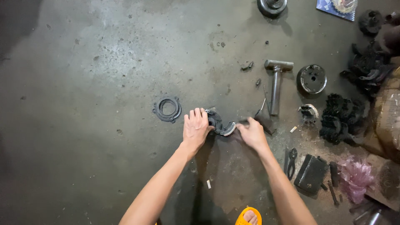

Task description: Assembling a motorcycle clutch component by fitting pads into a housing and using a screwdriver to seat them.

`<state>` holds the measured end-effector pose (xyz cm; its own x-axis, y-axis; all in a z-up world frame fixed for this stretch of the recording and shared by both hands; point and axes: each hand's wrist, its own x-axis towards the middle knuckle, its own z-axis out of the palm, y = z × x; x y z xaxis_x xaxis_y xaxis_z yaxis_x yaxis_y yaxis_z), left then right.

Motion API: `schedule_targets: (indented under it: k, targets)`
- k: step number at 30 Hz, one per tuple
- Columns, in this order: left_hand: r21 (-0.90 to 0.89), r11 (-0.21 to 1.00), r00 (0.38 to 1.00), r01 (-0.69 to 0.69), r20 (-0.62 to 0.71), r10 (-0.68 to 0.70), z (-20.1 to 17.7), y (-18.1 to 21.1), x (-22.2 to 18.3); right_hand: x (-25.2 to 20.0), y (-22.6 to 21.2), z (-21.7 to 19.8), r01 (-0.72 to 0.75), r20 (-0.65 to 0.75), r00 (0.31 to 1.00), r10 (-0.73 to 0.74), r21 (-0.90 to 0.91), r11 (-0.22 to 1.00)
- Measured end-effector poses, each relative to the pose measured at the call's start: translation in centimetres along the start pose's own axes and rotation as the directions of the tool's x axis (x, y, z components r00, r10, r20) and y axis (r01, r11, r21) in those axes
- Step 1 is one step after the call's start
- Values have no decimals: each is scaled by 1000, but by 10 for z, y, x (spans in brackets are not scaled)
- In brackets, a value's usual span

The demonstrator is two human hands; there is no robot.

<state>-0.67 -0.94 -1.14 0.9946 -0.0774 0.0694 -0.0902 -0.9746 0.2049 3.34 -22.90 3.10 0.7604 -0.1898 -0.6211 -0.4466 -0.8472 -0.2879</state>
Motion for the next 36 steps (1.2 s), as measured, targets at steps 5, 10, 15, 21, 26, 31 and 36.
schedule_targets:
  k: [5,10,15,21,26,31,36]
  targets:
    - [-4,1000,1000,-10,-12,10,6,-2,0,-61,-60,-42,303,-149,945,-290,731,611]
    - [5,1000,999,-20,-29,20,4,-4,0,-26,-37,-4,394,-137,919,-369,365,844]
    - [-29,1000,999,1,-50,-2,8,3,-1,-10,-23,14,473,-81,877,-474,322,820]
    - [-23,999,999,-34,-30,33,-2,-4,0,24,-7,28,437,-49,892,-449,341,832]
    - [-31,998,994,48,99,-45,13,-11,6,15,-22,10,442,-73,893,-443,322,837]
    - [-152,964,934,218,319,-161,-17,-33,10,13,-28,-27,458,-251,886,-391,334,824]
    - [67,918,853,-392,399,335,-52,-32,20,48,-22,-82,547,-590,746,-311,275,791]
